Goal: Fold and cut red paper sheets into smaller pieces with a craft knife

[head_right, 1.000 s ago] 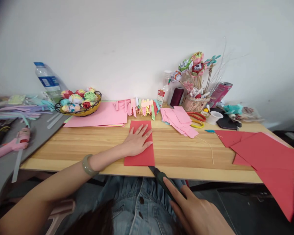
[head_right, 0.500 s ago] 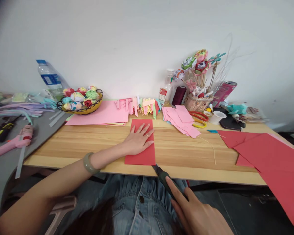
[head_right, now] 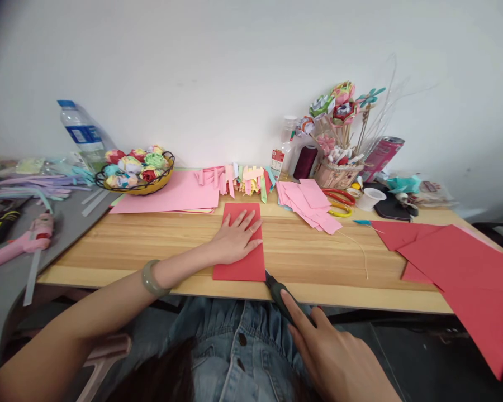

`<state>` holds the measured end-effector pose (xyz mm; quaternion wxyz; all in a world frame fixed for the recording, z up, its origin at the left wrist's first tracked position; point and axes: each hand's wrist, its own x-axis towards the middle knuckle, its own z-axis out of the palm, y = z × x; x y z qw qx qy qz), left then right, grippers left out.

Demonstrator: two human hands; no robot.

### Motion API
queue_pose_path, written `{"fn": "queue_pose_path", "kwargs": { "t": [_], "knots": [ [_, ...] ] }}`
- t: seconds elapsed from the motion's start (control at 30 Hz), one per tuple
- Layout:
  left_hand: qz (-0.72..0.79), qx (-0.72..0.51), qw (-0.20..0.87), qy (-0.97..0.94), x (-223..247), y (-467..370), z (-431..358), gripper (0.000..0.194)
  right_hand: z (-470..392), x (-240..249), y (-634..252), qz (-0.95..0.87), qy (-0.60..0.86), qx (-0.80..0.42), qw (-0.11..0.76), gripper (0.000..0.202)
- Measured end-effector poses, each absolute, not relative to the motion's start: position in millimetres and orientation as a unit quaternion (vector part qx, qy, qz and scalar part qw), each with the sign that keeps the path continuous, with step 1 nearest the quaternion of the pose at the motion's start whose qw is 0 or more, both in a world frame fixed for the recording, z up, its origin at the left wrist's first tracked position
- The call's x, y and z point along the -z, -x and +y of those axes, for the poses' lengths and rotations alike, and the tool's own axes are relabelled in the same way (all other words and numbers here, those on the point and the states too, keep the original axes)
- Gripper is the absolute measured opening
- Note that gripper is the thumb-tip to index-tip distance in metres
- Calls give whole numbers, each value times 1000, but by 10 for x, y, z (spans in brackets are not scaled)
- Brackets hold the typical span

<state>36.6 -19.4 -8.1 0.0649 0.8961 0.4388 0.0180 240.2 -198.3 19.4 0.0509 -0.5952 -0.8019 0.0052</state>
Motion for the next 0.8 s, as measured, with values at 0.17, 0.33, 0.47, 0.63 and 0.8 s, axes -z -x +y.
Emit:
{"fn": "queue_pose_path", "kwargs": {
  "t": [0.17, 0.33, 0.47, 0.63, 0.8],
  "knots": [
    [443, -13, 68, -894, 76, -380, -193, 67, -1909, -185, -2367, -811, 583, 33, 30, 47],
    [447, -10, 76, -891, 54, -376, -205, 66, -1824, -174, -2325, -817, 571, 85, -2, 46],
    [439, -23, 81, -894, 50, -362, -211, 64, -1725, -191, -2282, -812, 578, 84, -19, 46],
    [439, -21, 79, -895, 41, -364, -215, 61, -1542, -245, -2213, -792, 604, 65, -66, 47],
    [439, -27, 89, -894, 33, -366, -219, 61, -1414, -298, -2165, -774, 624, 34, -97, 47]
  ]
}}
